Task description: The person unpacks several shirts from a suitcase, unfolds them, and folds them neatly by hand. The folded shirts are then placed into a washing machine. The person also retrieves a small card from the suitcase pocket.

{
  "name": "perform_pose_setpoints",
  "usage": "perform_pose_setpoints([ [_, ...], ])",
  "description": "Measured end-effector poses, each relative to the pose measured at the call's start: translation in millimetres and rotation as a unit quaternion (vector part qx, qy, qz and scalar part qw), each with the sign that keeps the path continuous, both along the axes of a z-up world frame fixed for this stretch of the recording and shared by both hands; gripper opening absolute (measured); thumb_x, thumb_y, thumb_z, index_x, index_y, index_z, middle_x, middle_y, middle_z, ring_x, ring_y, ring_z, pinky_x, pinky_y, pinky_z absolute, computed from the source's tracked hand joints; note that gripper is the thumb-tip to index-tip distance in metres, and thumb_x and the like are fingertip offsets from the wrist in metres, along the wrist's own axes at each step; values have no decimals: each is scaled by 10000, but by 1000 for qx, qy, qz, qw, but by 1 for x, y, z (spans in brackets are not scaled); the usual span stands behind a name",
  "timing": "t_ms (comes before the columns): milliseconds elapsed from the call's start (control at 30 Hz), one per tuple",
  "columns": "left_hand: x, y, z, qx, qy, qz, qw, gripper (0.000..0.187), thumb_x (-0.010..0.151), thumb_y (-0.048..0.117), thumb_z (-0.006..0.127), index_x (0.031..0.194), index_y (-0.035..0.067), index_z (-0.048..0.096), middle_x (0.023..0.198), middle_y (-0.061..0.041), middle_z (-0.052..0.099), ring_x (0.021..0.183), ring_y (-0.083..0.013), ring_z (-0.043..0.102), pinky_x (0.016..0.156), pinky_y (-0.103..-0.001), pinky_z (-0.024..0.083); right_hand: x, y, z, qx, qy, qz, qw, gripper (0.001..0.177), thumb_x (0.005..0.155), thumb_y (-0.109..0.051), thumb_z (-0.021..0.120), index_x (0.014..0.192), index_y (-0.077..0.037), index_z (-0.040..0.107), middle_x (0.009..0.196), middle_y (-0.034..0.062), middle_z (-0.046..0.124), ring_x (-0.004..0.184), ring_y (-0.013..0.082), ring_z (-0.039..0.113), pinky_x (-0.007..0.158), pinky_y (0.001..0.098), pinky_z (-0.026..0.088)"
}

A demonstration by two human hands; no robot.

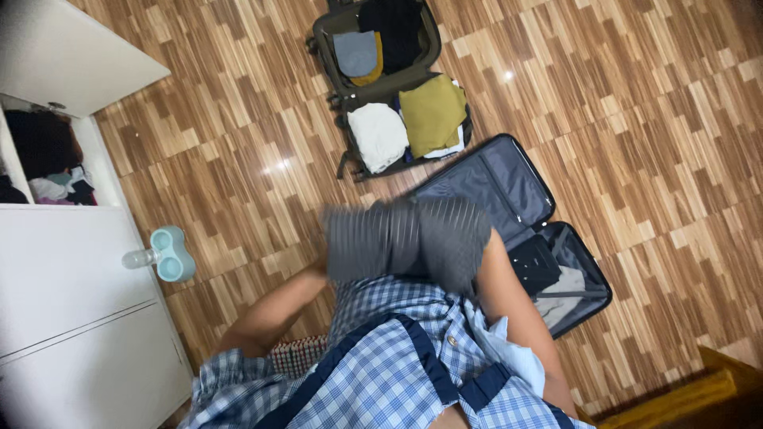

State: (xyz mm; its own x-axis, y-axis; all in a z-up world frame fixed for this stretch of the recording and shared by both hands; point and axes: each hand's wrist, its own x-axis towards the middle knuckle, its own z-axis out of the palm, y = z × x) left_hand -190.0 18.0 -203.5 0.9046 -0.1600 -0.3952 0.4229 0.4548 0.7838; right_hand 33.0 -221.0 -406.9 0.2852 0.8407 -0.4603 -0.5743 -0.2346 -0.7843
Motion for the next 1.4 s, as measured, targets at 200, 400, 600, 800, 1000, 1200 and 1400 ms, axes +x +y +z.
perform_pose_setpoints([
  [200, 40, -27, -3, -13, -13, 113, 993, 920, 774, 472, 768, 1461, 37, 337, 1444, -277, 406, 1292, -407, 452, 1013, -541, 401, 29, -9, 12, -17, 92, -108, 990, 285, 900, -117, 716, 1155, 11, 724, 1110, 150, 761, 936, 226, 737, 793, 361, 626],
  [400, 61, -67, -8, 2, -13, 85, 996, 835, 783, 446, 753, 1419, 54, 380, 1403, -270, 435, 1259, -404, 474, 990, -541, 413, 13, -69, 35, -26, 105, -179, 978, 290, 921, -121, 699, 1179, 12, 700, 1115, 151, 752, 946, 235, 738, 814, 364, 640],
  [600, 59, -78, -13, 17, 34, 116, 992, 751, 791, 419, 737, 1378, 71, 424, 1362, -264, 464, 1227, -402, 495, 967, -542, 425, 31, -172, 61, -28, 49, -365, 929, 255, 950, -135, 656, 1165, 1, 677, 1072, 144, 746, 922, 240, 739, 818, 366, 641],
  [800, 75, -95, 7, 104, -66, 22, 992, 668, 799, 393, 721, 1336, 88, 467, 1321, -257, 493, 1195, -399, 517, 945, -543, 437, -30, -241, 36, -138, 52, -581, 801, 209, 984, -154, 600, 1130, -16, 655, 1006, 133, 742, 882, 241, 741, 812, 366, 636],
  [1000, 59, -173, 49, 230, -276, -235, 903, 587, 808, 367, 706, 1295, 105, 511, 1280, -251, 522, 1162, -396, 539, 922, -543, 449, -90, -246, 9, -53, 219, -609, 761, 184, 1017, -173, 544, 1096, -32, 633, 940, 121, 737, 842, 243, 743, 807, 367, 632],
  [1200, 58, -186, 80, 289, -355, -344, 820, 508, 816, 341, 690, 1253, 122, 554, 1239, -244, 551, 1130, -394, 560, 899, -544, 461, -80, -229, 16, -218, 118, -448, 859, 206, 1004, -171, 562, 1170, -58, 607, 916, 71, 693, 758, 225, 705, 737, 412, 609],
  [1400, 84, -172, 95, 351, -382, -365, 773, 433, 824, 315, 674, 1212, 138, 598, 1198, -238, 580, 1097, -391, 582, 876, -545, 473, -227, -236, 98, -343, -274, -324, 838, 446, 961, -217, 619, 1360, -17, 614, 1139, 101, 702, 1027, 202, 670, 914, 317, 550],
])
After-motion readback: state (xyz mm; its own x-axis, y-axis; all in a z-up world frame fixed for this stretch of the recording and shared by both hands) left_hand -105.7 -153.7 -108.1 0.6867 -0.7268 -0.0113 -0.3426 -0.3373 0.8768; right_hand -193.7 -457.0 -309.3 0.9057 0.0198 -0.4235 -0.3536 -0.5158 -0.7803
